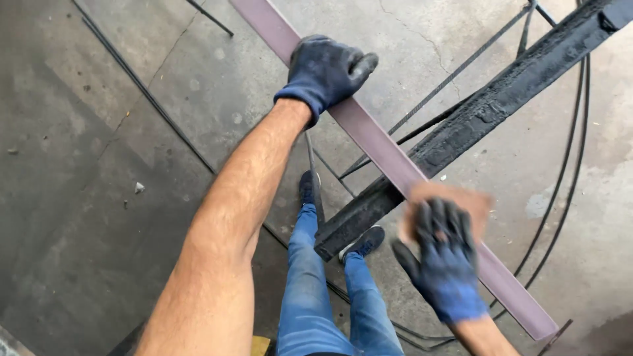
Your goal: Sanding a long metal rectangular tube using sandpaper
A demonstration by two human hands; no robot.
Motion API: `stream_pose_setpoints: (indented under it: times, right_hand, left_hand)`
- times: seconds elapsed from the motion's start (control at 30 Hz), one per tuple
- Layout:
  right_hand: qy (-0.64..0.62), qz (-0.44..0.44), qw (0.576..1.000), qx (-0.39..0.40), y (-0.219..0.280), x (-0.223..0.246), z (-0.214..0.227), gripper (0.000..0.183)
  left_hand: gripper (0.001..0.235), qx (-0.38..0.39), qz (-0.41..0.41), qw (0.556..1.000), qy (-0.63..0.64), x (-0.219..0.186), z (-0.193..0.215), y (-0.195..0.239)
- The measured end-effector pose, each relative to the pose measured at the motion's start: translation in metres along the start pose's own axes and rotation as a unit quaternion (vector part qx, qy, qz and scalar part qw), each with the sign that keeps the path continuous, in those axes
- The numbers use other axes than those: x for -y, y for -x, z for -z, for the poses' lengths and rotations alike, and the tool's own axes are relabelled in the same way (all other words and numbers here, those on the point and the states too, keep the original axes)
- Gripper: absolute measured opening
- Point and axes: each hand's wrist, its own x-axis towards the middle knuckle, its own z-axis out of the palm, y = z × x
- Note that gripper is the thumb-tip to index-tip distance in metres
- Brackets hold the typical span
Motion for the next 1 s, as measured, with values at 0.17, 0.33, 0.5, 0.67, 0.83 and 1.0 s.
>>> stream_pose_setpoints:
  times: [0.17, 0.33, 0.5, 0.67, 0.83, 1.0]
  right_hand:
    - [0.054, -0.133, 0.988, 0.051, 0.087, -0.005, 0.02, 0.091]
    - [0.063, -0.069, 0.994, 0.048, -0.047, 0.024, -0.037, 0.098]
    - [-0.049, 0.014, 0.998, -0.044, -0.107, 0.027, -0.034, 0.077]
    - [0.04, -0.04, 0.998, -0.011, 0.084, -0.02, 0.021, 0.077]
    - [0.076, -0.124, 0.989, -0.016, 0.095, -0.013, 0.019, 0.085]
    - [-0.013, -0.033, 0.988, -0.153, -0.085, 0.029, -0.052, 0.091]
  left_hand:
    - [0.054, -0.002, 0.009, 1.0, 0.011, -0.003, 0.003, 0.006]
    - [0.054, 0.007, -0.008, 1.0, -0.021, 0.002, 0.003, 0.006]
    - [0.05, 0.023, -0.036, 0.995, -0.092, 0.011, 0.007, 0.004]
    - [0.054, 0.022, -0.031, 0.997, -0.071, 0.007, 0.001, 0.009]
    - [0.052, -0.017, -0.04, 0.993, -0.106, 0.005, 0.001, 0.004]
    - [0.055, 0.109, 0.038, 0.993, -0.025, -0.007, 0.026, 0.003]
